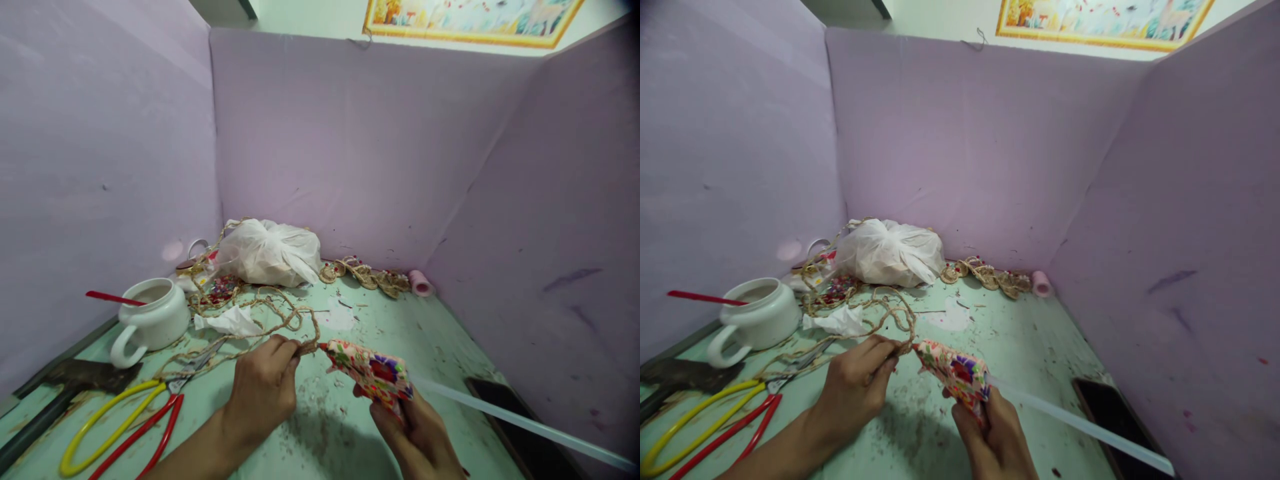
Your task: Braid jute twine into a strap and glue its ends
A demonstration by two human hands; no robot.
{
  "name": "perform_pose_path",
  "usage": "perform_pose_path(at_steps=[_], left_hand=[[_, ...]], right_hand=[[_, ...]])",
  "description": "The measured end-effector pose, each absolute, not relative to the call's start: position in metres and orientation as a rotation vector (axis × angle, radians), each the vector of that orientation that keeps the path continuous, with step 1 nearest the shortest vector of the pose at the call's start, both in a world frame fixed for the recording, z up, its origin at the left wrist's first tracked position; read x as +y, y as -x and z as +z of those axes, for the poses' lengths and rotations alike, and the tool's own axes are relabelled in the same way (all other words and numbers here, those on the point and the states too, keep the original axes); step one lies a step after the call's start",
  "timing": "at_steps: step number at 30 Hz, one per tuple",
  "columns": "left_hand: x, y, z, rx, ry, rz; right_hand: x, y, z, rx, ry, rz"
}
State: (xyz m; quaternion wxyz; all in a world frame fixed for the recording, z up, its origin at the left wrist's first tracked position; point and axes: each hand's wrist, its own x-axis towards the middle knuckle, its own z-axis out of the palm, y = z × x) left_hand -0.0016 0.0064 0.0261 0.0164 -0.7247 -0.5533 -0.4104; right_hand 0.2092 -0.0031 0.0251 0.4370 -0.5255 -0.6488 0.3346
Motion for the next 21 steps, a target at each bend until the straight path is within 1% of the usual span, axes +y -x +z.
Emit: perform_pose_path(at_steps=[11,16,21], left_hand=[[0.007,0.002,0.023,-1.711,2.250,-1.280],[0.007,0.002,0.021,-1.707,2.253,-1.281],[0.007,0.002,0.025,-1.812,2.266,-1.313]], right_hand=[[0.002,-0.218,0.019,-1.682,1.289,0.764],[0.005,-0.225,0.018,-1.806,1.261,0.810],[0.004,-0.219,0.022,-1.638,1.230,0.800]])
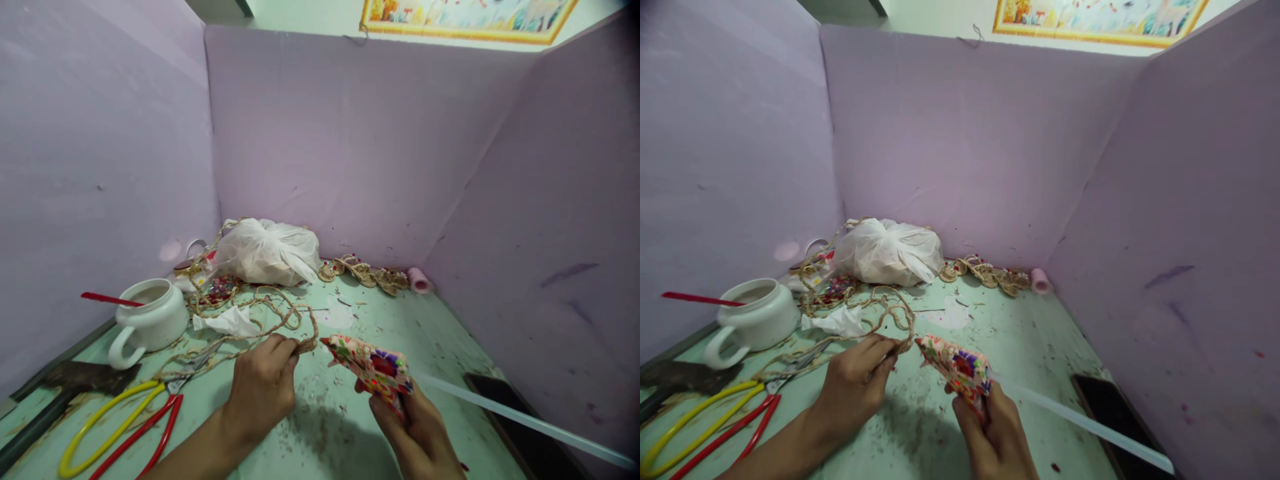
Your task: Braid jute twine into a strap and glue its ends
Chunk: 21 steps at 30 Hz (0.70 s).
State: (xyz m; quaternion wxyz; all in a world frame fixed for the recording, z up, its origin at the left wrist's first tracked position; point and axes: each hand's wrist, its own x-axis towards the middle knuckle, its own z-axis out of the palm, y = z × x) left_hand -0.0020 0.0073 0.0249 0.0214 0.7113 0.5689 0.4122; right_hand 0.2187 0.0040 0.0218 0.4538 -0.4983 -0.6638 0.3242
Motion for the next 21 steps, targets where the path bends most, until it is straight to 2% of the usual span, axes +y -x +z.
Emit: perform_pose_path(at_steps=[4,8,12,16,21], left_hand=[[0.012,0.003,0.036,1.706,-1.858,1.164],[0.018,0.003,0.041,1.381,-1.368,1.115],[0.022,0.002,0.038,1.304,-1.200,1.141],[0.022,0.000,0.032,1.315,-1.170,1.144],[0.023,-0.001,0.029,1.321,-1.112,1.149]], right_hand=[[0.005,-0.213,0.031,-1.435,1.126,1.112],[0.010,-0.213,0.041,-1.109,0.976,1.512],[0.014,-0.215,0.042,-0.823,0.891,1.786],[0.015,-0.214,0.035,-0.862,0.974,1.784],[0.027,-0.216,0.043,-1.165,1.151,1.541]])
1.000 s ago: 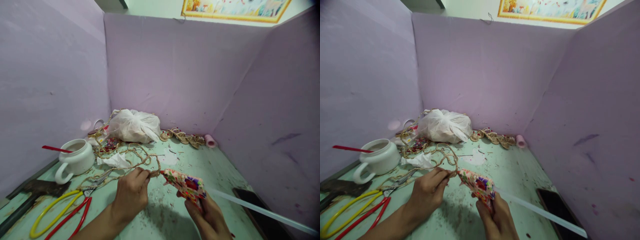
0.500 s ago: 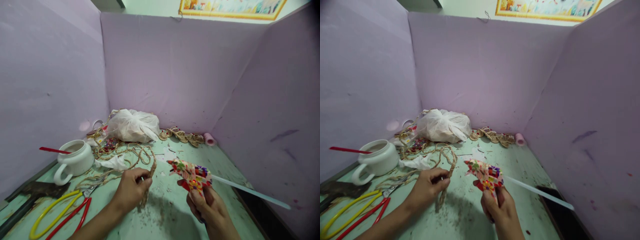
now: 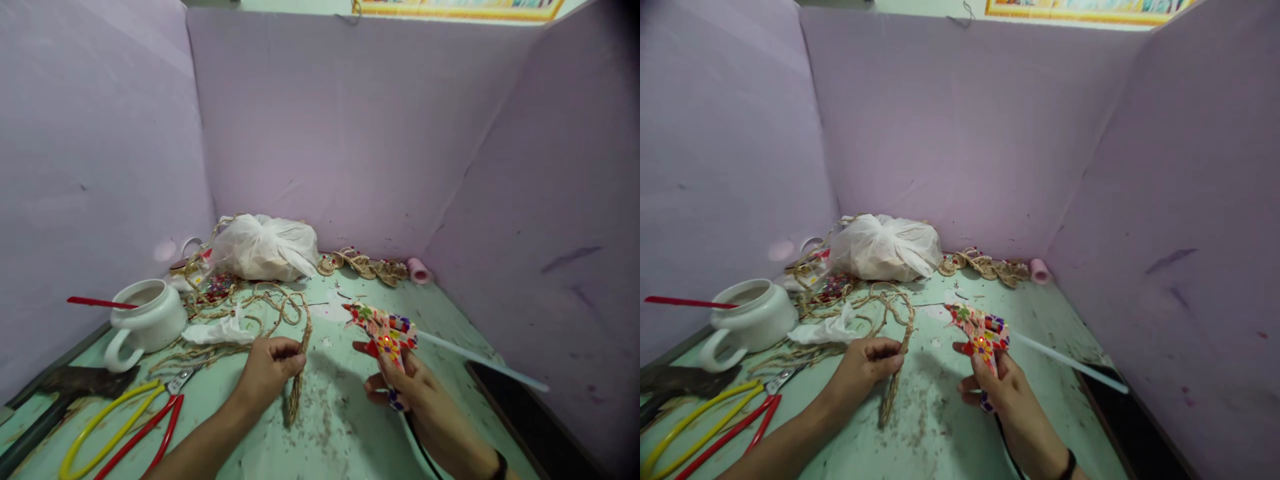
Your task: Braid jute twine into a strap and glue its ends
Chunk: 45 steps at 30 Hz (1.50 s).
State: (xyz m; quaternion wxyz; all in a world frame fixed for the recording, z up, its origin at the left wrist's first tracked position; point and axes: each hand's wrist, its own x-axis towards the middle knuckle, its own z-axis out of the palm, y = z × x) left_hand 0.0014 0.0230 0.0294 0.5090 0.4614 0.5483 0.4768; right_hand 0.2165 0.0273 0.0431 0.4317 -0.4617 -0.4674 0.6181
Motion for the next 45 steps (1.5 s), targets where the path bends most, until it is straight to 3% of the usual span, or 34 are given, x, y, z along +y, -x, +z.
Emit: perform_pose_path(at_steps=[5,11,18,33,45], left_hand=[[0.024,-0.004,0.026,1.331,-1.045,1.161],[0.023,-0.009,0.017,1.327,-0.979,1.115],[0.022,-0.011,0.017,1.313,-0.947,1.113],[0.021,-0.006,0.019,1.238,-0.896,1.073],[0.023,-0.007,0.017,1.225,-0.876,1.056]], right_hand=[[0.041,-0.213,0.040,-1.313,1.268,1.110],[0.020,-0.205,0.013,-1.264,1.212,1.249],[0.011,-0.204,0.025,-1.585,1.237,1.123],[0.016,-0.208,0.000,-1.375,1.094,1.357],[0.013,-0.202,0.020,-1.446,1.163,1.240]])
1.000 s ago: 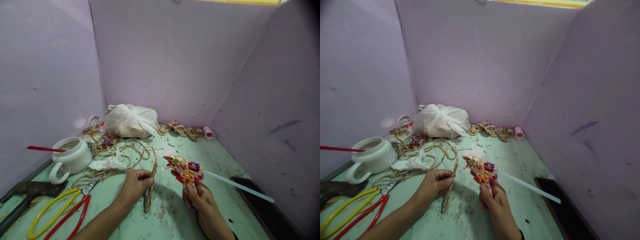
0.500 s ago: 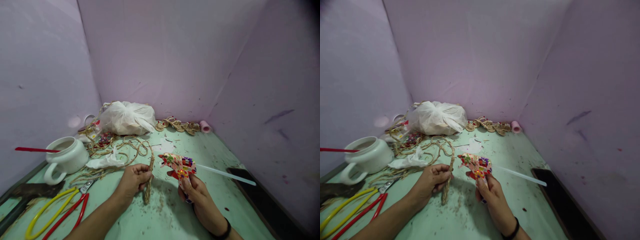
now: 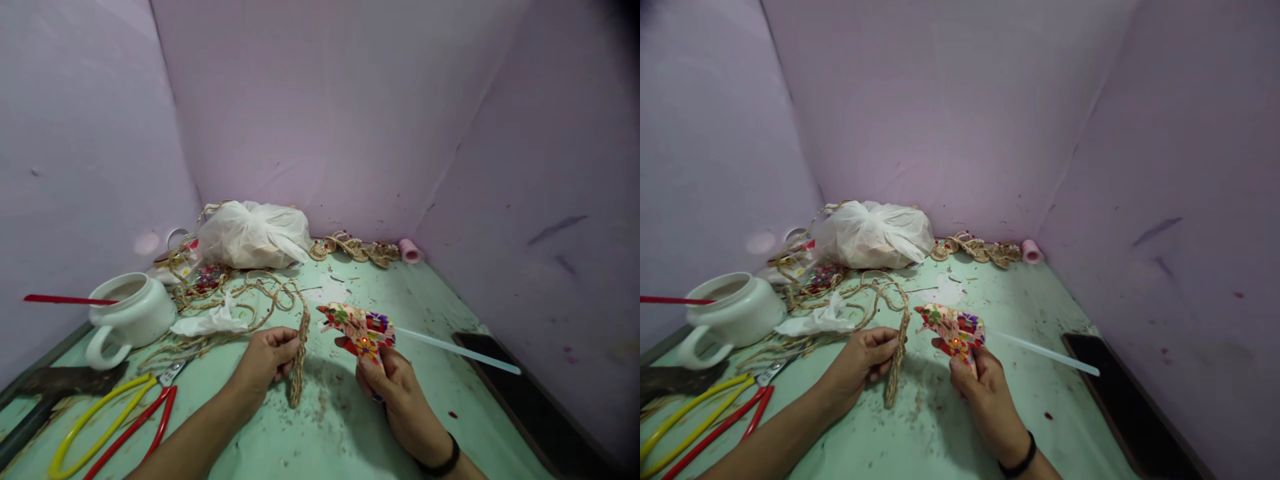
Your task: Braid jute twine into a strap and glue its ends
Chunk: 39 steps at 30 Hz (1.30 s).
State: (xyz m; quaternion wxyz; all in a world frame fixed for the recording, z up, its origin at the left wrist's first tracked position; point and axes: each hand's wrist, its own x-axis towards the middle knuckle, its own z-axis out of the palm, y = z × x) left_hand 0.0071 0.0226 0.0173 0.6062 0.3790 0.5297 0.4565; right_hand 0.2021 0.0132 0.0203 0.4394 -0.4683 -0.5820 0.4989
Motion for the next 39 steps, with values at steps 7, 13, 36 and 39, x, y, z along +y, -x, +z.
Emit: perform_pose_path(at_steps=[7,13,36,39], left_hand=[[0.024,-0.006,0.015,1.236,-0.867,1.070],[0.024,-0.007,0.016,1.242,-0.862,1.070],[0.023,-0.006,0.014,1.210,-0.881,1.066],[0.021,-0.007,0.014,1.187,-0.890,1.065]], right_hand=[[0.014,-0.202,0.017,-1.115,0.895,1.609],[0.016,-0.208,0.030,-0.740,0.824,1.875],[0.016,-0.208,0.020,-1.374,1.044,1.344],[0.016,-0.209,0.021,-1.502,1.134,1.200]])
